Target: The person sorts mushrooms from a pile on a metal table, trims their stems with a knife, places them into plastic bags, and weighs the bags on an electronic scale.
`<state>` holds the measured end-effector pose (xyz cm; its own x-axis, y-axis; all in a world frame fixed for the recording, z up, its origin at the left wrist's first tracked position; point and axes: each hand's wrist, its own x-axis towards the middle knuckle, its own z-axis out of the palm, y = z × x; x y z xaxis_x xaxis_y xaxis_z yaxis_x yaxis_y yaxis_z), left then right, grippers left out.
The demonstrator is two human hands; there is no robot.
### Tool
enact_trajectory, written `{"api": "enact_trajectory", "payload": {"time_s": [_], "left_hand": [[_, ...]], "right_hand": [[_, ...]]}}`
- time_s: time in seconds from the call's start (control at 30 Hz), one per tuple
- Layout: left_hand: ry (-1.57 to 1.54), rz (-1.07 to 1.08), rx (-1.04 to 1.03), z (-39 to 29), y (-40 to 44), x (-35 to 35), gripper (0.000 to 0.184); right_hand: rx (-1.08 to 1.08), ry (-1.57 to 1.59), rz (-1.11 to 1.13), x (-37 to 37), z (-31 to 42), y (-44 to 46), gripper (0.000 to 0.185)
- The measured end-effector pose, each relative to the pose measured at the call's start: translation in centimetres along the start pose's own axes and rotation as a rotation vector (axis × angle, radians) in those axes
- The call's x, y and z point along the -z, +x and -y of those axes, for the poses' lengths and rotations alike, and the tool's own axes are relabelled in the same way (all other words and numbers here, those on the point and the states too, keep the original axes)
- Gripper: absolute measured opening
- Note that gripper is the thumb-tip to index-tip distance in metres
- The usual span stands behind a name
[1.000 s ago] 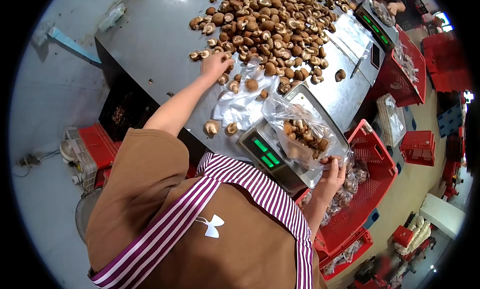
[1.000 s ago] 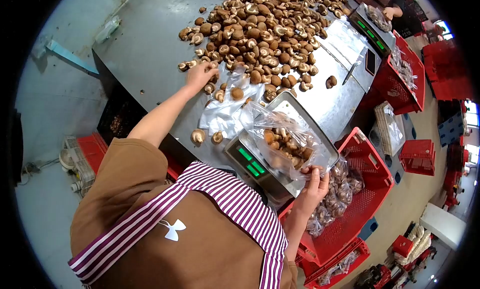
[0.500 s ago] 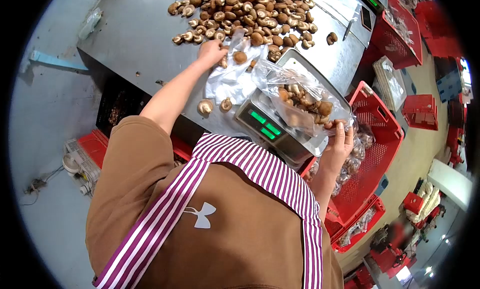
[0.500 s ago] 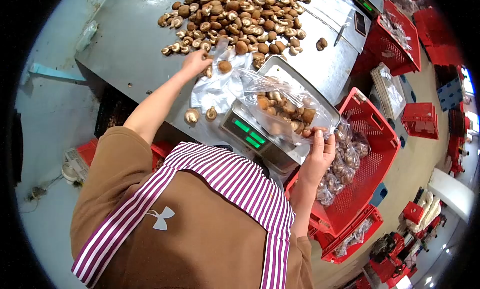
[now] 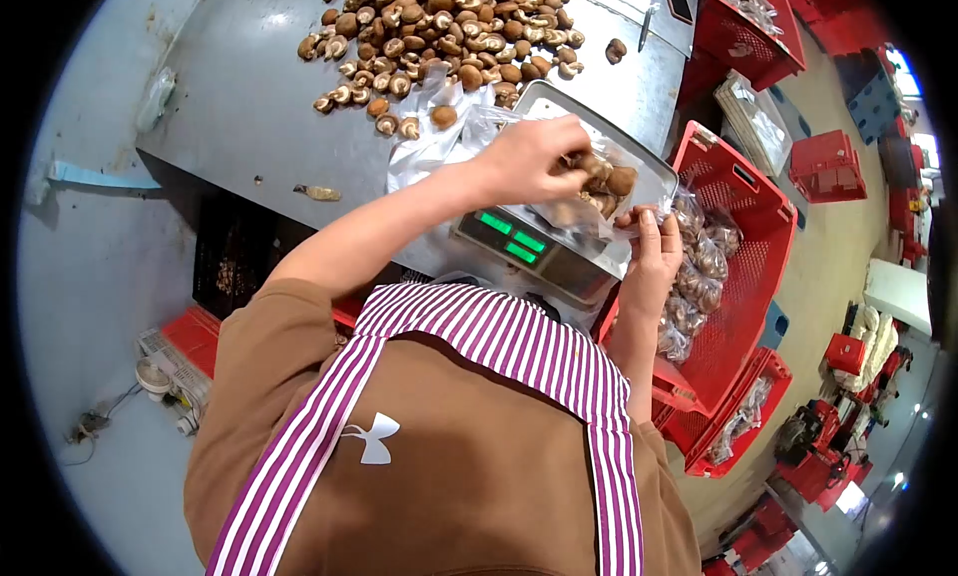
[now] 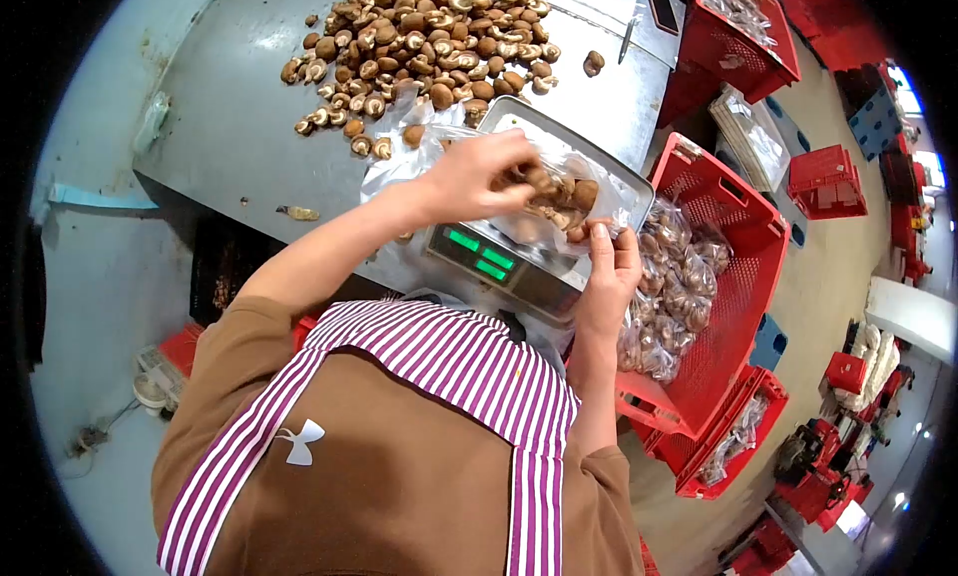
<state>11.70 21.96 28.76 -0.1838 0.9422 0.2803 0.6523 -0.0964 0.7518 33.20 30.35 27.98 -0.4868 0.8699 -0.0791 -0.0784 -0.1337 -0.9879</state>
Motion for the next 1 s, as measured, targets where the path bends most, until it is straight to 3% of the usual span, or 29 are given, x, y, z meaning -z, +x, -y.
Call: {"api": "enact_trajectory", "payload": {"time_s": [0.07,0.17,0.4,0.47,0.5,0.53,0.63,0.73,0.8,0.87,0.9,0.93,1.0], "left_hand": [[0.147,0.024,-0.147,1.1,0.8,-2.5,0.026],[0.229,0.028,-0.147,2.0,0.7,-3.4,0.025],[0.197,-0.318,-0.072,1.2,-1.6,1.9,0.026],[0.205,-0.507,0.015,1.8,-2.4,3.0,0.029],[0.178,-0.486,0.151,2.4,-3.1,3.2,0.040],[0.183,-0.491,0.157,3.0,-3.6,3.1,0.040],[-0.004,-0.436,0.455,4.8,-5.4,2.7,0.078],[0.009,-0.350,0.559,4.9,-6.6,2.4,0.083],[-0.004,-0.334,0.592,5.5,-6.8,2.1,0.083],[-0.006,-0.244,0.689,5.3,-6.6,2.1,0.083],[0.052,-0.269,0.708,4.7,-6.3,2.1,0.068],[0.053,-0.271,0.707,4.4,-6.0,2.0,0.068],[-0.013,-0.225,0.627,4.2,-5.1,2.1,0.051]], "right_hand": [[-0.007,0.047,0.004,-0.1,0.0,-0.4,0.012],[-0.003,0.021,-0.011,0.5,0.2,-1.1,0.012],[-0.033,-0.085,-0.014,2.4,-0.1,-1.1,0.019],[-0.016,-0.151,0.013,2.3,0.6,-1.1,0.021],[-0.024,-0.154,0.024,2.1,0.8,-1.1,0.024],[-0.026,-0.153,0.032,2.0,0.9,-1.0,0.024],[0.010,-0.206,0.034,1.4,0.9,-1.0,0.029],[0.097,-0.460,0.071,0.9,0.8,-0.9,0.033],[0.121,-0.510,0.050,0.1,1.0,-0.8,0.034],[0.157,-0.752,0.019,-0.6,1.1,-0.5,0.031],[0.247,-0.847,-0.020,-1.0,0.9,-0.2,0.032],[0.249,-0.847,-0.019,-1.5,0.8,0.2,0.032],[0.344,-1.013,0.013,-2.1,1.1,1.3,0.033]]}}
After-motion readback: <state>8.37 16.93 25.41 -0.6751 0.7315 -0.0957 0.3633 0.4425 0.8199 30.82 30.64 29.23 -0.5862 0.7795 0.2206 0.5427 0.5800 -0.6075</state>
